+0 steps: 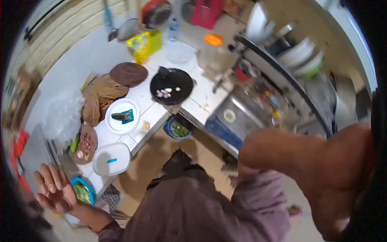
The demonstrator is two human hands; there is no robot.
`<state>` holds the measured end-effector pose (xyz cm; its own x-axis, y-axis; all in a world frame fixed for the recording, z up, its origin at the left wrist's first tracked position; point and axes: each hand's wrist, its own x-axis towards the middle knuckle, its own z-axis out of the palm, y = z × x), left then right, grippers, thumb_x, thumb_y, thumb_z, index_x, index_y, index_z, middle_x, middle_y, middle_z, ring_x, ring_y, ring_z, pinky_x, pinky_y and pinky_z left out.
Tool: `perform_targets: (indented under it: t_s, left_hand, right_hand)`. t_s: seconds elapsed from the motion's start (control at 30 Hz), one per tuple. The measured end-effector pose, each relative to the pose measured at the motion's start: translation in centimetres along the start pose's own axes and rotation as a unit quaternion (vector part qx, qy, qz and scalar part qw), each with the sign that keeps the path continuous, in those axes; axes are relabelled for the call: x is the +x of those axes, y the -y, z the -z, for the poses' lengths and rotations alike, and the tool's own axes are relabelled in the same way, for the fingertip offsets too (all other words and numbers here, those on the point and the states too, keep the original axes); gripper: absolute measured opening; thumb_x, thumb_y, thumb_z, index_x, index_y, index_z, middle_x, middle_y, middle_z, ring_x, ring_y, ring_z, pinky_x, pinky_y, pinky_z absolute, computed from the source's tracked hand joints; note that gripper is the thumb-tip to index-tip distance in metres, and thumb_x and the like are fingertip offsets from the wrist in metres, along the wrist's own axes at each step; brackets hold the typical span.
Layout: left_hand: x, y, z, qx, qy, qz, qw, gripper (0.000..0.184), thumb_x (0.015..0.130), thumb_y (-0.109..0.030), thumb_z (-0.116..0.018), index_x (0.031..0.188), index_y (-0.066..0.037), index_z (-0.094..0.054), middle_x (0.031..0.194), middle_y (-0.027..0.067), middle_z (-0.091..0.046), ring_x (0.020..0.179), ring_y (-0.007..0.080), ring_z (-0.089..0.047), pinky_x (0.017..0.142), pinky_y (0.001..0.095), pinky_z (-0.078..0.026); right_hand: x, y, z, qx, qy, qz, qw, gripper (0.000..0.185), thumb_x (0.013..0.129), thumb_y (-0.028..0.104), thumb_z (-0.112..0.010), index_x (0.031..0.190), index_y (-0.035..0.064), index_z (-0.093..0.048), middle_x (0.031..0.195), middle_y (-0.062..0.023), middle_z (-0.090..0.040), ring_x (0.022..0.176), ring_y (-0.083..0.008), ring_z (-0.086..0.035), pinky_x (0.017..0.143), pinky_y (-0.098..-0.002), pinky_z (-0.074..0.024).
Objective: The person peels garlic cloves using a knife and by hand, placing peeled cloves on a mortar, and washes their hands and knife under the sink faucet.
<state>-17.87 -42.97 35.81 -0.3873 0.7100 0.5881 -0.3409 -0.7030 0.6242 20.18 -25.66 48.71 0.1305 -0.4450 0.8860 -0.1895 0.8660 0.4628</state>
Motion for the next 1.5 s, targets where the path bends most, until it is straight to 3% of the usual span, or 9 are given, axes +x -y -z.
perform_targets:
  t_s: [0.1, 0.2, 0.3, 0.4, 0.47, 0.57, 0.67, 0.93, 1.5]
  left_hand:
    - [-4.7, 3.2, 3.0, -0.055, 0.004, 0.027, 0.998, 0.025, 0.082, -0.026, -0.068, 0.077, -0.007, -0.054, 0.077, 0.0066, -0.054, 0.058, 0.0164, -0.051, 0.049, 0.0307, -0.046]
    - [-11.2, 9.5, 4.2, 0.345, -0.227, 0.266, 0.871, 0.020, 0.074, -0.011, -0.071, 0.090, 0.000, -0.064, 0.094, 0.0129, -0.063, 0.080, 0.0191, -0.061, 0.071, 0.0286, -0.050]
    - [-7.3, 13.1, -2.2, 0.545, 0.109, 0.284, 0.781, 0.032, 0.071, -0.006, -0.070, 0.101, 0.001, -0.062, 0.097, 0.0125, -0.064, 0.090, 0.0228, -0.060, 0.082, 0.0331, -0.046]
    - [-3.2, 10.8, -5.3, 0.536, 0.070, 0.069, 0.838, 0.030, 0.072, -0.008, -0.069, 0.100, 0.001, -0.062, 0.098, 0.0124, -0.064, 0.090, 0.0258, -0.060, 0.082, 0.0362, -0.046]
    - [0.3, 7.4, -8.4, 0.520, -0.021, -0.218, 0.825, 0.035, 0.084, -0.031, -0.058, 0.093, 0.003, -0.060, 0.087, 0.0196, -0.059, 0.080, 0.0304, -0.057, 0.074, 0.0385, -0.046]
    - [4.7, 0.3, -17.7, 0.599, 0.125, -0.437, 0.659, 0.034, 0.089, -0.033, -0.050, 0.096, -0.001, -0.056, 0.093, 0.0190, -0.058, 0.081, 0.0250, -0.057, 0.076, 0.0398, -0.045]
    - [5.9, 2.3, -20.6, 0.636, 0.348, -0.387, 0.571, 0.034, 0.089, -0.033, -0.050, 0.097, -0.001, -0.056, 0.093, 0.0189, -0.058, 0.081, 0.0250, -0.056, 0.076, 0.0399, -0.045]
    - [6.6, 4.0, -20.1, 0.678, 0.444, -0.230, 0.538, 0.034, 0.089, -0.033, -0.050, 0.097, -0.001, -0.056, 0.094, 0.0185, -0.058, 0.081, 0.0250, -0.056, 0.076, 0.0402, -0.044]
    - [3.2, -0.7, -23.9, 0.708, 0.412, -0.173, 0.547, 0.033, 0.089, -0.033, -0.050, 0.098, -0.002, -0.055, 0.095, 0.0177, -0.057, 0.082, 0.0251, -0.055, 0.078, 0.0409, -0.044]
  right_hand:
    - [-2.5, -2.8, 1.5, 0.066, -0.025, -0.010, 0.997, 0.023, 0.077, 0.031, -0.055, 0.069, 0.0093, -0.051, 0.057, 0.0006, -0.041, 0.052, -0.0114, -0.040, 0.057, -0.0288, -0.0325]
    - [-4.7, -5.5, 2.3, 0.109, -0.040, -0.028, 0.993, 0.023, 0.077, 0.030, -0.055, 0.069, 0.0091, -0.051, 0.057, 0.0006, -0.041, 0.052, -0.0114, -0.040, 0.056, -0.0287, -0.0326]
    - [-5.3, -6.8, 2.3, 0.110, -0.039, -0.046, 0.992, 0.023, 0.077, 0.030, -0.055, 0.070, 0.0090, -0.051, 0.057, 0.0006, -0.041, 0.052, -0.0114, -0.040, 0.056, -0.0285, -0.0326]
    - [-5.3, -7.7, 3.4, 0.127, -0.050, -0.038, 0.990, 0.022, 0.077, 0.029, -0.055, 0.070, 0.0088, -0.051, 0.057, 0.0006, -0.041, 0.052, -0.0114, -0.040, 0.056, -0.0284, -0.0326]
    - [-5.6, -8.2, 3.7, 0.137, -0.053, -0.040, 0.988, 0.022, 0.077, 0.029, -0.055, 0.070, 0.0087, -0.051, 0.057, 0.0006, -0.041, 0.052, -0.0114, -0.040, 0.056, -0.0283, -0.0326]
    - [-5.4, -9.1, 4.1, 0.145, -0.049, -0.051, 0.987, 0.021, 0.077, 0.029, -0.055, 0.071, 0.0085, -0.051, 0.058, 0.0005, -0.041, 0.052, -0.0114, -0.040, 0.056, -0.0282, -0.0327]
    - [-5.7, -9.6, 4.7, 0.149, -0.051, -0.045, 0.987, 0.021, 0.077, 0.028, -0.055, 0.071, 0.0083, -0.051, 0.058, 0.0005, -0.041, 0.052, -0.0114, -0.040, 0.056, -0.0281, -0.0327]
    - [-5.0, -10.0, 7.2, 0.103, -0.059, -0.028, 0.993, 0.020, 0.077, 0.027, -0.054, 0.072, 0.0079, -0.051, 0.058, 0.0004, -0.041, 0.052, -0.0114, -0.040, 0.055, -0.0278, -0.0328]
    - [-4.5, -7.3, 8.7, 0.065, -0.078, -0.030, 0.994, 0.018, 0.078, 0.024, -0.054, 0.074, 0.0069, -0.051, 0.058, 0.0003, -0.042, 0.052, -0.0114, -0.040, 0.054, -0.0271, -0.0330]
